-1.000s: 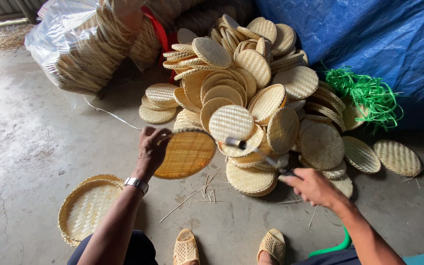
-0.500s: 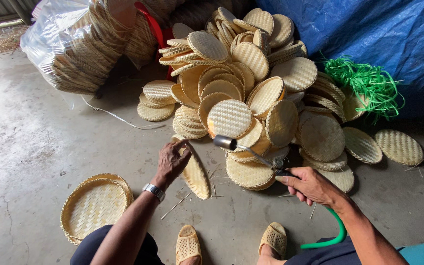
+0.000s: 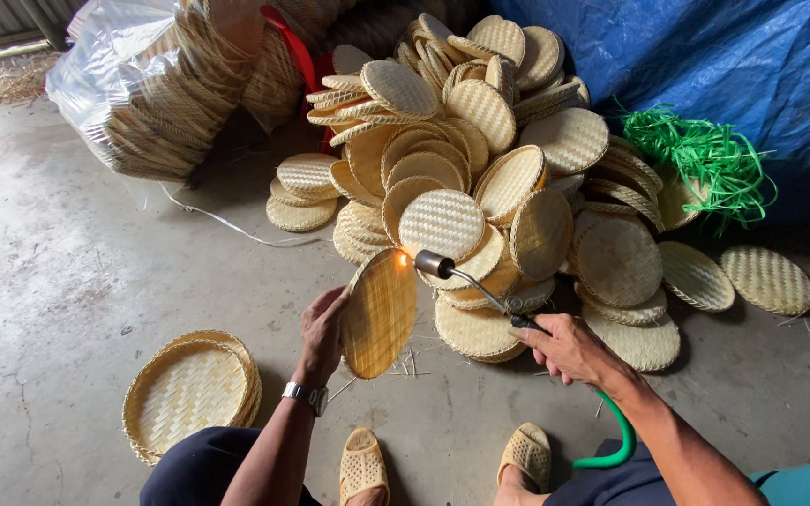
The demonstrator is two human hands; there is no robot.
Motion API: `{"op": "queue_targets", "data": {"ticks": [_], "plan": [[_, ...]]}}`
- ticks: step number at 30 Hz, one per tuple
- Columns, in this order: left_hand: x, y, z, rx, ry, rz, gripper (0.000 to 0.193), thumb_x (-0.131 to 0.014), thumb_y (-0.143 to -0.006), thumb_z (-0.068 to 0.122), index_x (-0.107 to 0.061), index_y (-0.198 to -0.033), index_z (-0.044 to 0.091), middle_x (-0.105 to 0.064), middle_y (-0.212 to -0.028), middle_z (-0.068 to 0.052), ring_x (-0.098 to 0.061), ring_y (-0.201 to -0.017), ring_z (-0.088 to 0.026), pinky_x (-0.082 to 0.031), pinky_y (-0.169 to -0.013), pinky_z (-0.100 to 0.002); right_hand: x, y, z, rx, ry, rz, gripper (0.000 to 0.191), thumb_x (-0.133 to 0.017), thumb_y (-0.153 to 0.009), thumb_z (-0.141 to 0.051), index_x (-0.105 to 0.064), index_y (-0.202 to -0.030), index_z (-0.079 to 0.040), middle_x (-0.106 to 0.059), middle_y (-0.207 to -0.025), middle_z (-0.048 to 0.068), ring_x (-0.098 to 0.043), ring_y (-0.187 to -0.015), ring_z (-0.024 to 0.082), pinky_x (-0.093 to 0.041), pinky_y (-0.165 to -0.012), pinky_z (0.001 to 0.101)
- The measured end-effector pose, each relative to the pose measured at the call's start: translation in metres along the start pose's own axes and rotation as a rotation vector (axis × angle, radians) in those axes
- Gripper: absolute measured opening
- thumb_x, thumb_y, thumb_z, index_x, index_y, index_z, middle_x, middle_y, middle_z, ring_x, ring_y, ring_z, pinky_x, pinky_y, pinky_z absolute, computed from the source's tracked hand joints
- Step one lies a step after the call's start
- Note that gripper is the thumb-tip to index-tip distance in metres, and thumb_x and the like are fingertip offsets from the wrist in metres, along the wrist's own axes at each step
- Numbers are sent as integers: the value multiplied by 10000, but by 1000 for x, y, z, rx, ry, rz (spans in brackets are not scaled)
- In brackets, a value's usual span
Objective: The person uses a blowtorch to apply heat to the surface of woven baskets. They pick up individual baskets from a pile, hold them with one hand, and move the flame across the surface with the other hand before placing them back down.
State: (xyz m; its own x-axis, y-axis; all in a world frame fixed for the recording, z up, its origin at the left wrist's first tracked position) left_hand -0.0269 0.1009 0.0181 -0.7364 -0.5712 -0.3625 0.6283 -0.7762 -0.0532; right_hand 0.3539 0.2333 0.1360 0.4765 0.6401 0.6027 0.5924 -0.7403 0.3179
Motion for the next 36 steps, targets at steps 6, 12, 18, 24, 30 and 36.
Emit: {"op": "queue_targets", "data": {"ticks": [6, 12, 18, 24, 30, 36], "plan": [[12, 4, 6, 81, 357, -31, 260, -648, -1006, 154, -682, -1197, -19, -724, -1066, -64, -660, -941, -143, -544, -831, -308, -5, -1, 3, 53, -118, -83, 396, -672, -956, -440, -702, -874, -54, -613, -623, 22, -553, -455, 82, -448, -358, 265], [18, 6, 15, 73, 485, -35, 275, -628, -1011, 160, -646, -1230, -6, -716, -1151, -64, -661, -1056, -155, -533, -938, -333, -5, 7, -7, 1, -69, -36, 368, -648, -936, -408, -736, -982, -53, -615, -654, 26, -539, -452, 84, -444, -353, 274], [24, -1, 12, 64, 527, -21, 263, -617, -1015, 142, -641, -1236, 1, -713, -1170, -78, -667, -1062, -176, -537, -952, -353, -5, 8, -14, 44, -39, -64, 389, -619, -940, -418, -680, -880, -38, -647, -650, 27, -562, -445, 96, -474, -347, 276], [35, 1, 20, 42, 564, 39, 286, -581, -1030, 152, -625, -1266, -4, -707, -1205, -89, -667, -1102, -184, -535, -981, -358, 17, 6, -6, -19, 4, 86, 467, -643, -941, -426, -644, -764, 7, -611, -615, 51, -541, -437, 113, -438, -344, 302], [31, 0, 22, 76, 615, 21, 305, -560, -1039, 160, -601, -1285, -14, -697, -1233, -99, -664, -1122, -196, -539, -987, -376, 8, 7, -12, 31, -66, -12, 460, -632, -932, -449, -664, -735, -34, -572, -557, 21, -527, -431, 90, -447, -356, 278], [49, -7, 20, 13, 733, 53, 302, -564, -1043, 136, -591, -1290, -36, -688, -1240, -121, -663, -1133, -206, -553, -1011, -384, 17, 18, -3, -46, -21, -52, 497, -665, -919, -452, -662, -702, -5, -573, -540, 12, -510, -420, 102, -423, -354, 291]]}}
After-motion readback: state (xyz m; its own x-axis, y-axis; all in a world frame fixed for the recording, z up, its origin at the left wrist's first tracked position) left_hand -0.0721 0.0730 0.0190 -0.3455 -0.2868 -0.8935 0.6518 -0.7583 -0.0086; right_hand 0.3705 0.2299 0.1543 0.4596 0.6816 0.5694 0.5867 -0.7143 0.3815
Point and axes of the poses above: each hand's wrist, its own y-axis away from the middle knuckle, its own x-axis out of the back of the hand, z = x × y, the point moved 5 cm from there along -y, towards the middle knuckle
